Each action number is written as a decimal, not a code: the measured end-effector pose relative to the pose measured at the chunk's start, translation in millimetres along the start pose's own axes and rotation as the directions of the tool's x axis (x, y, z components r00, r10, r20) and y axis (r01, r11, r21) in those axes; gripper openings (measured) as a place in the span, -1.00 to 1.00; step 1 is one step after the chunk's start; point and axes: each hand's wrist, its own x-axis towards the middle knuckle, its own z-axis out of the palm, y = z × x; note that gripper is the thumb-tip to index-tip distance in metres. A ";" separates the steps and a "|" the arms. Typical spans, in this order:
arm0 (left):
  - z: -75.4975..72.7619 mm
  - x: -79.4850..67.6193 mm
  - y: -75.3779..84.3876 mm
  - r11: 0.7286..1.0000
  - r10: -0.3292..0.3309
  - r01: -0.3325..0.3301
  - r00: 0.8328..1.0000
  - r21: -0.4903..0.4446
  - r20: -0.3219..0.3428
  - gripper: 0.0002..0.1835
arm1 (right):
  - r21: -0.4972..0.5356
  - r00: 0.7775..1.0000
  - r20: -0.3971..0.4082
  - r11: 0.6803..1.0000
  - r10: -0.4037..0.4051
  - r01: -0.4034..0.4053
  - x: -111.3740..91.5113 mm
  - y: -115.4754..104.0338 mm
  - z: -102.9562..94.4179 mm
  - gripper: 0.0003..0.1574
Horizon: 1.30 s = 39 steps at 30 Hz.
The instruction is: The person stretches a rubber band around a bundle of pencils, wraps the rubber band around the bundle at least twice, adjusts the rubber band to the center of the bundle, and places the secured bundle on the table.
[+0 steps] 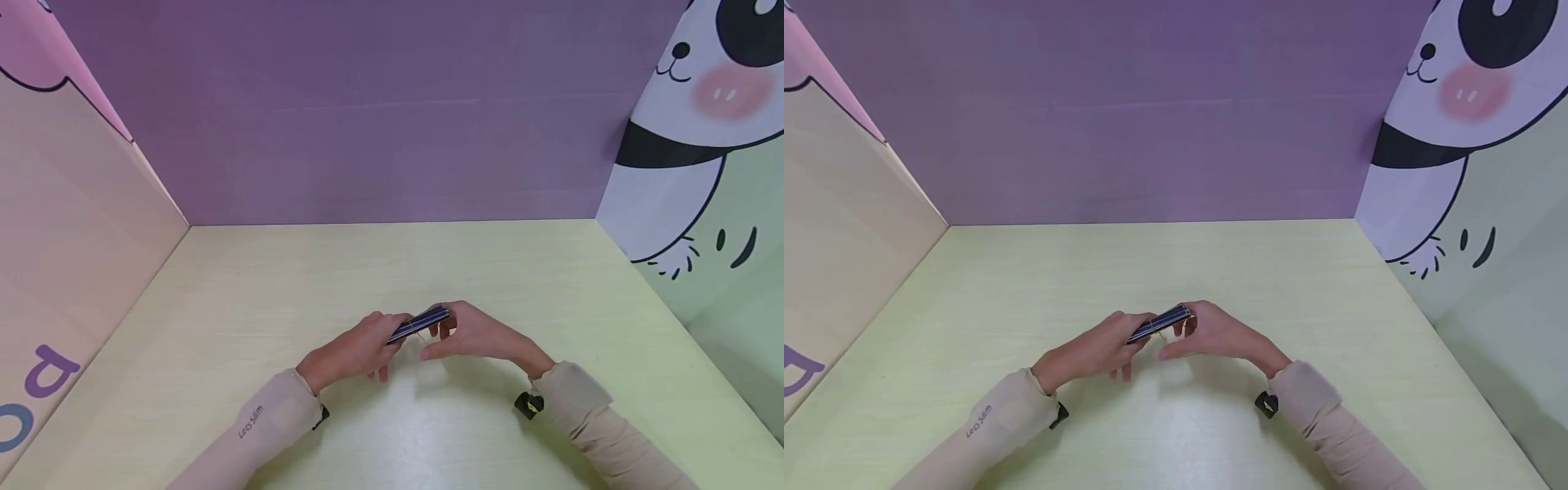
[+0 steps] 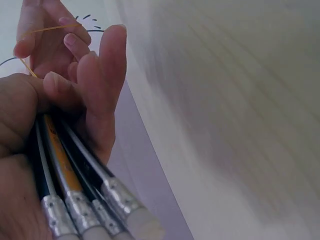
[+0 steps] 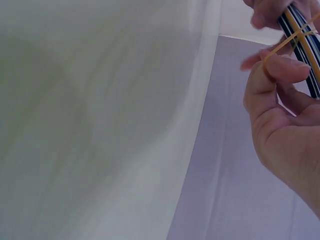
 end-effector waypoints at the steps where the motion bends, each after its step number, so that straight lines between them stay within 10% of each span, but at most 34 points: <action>1: 0.1 0.3 -0.4 1.000 -0.005 0.005 1.000 0.002 0.003 -0.82 | 0.000 1.000 -0.005 1.000 0.005 -0.005 -0.5 -0.1 -1.8 -0.45; 12: 2.2 0.1 2.2 0.997 -0.063 0.061 0.997 0.037 0.038 -0.75 | -0.268 0.993 -0.083 0.962 -0.080 0.056 -8.5 -10.4 -14.0 -0.17; 24: 13.6 -1.5 11.6 0.986 -0.050 0.044 0.998 0.160 0.035 -0.72 | -0.337 0.998 -0.045 0.941 -0.034 0.017 -13.8 -14.5 -20.0 -0.24; 39: 14.2 -9.4 6.5 0.894 -0.041 0.101 0.989 0.437 -0.146 -0.80 | -0.680 0.986 -0.114 0.733 -0.125 0.015 -19.3 -35.3 11.6 0.02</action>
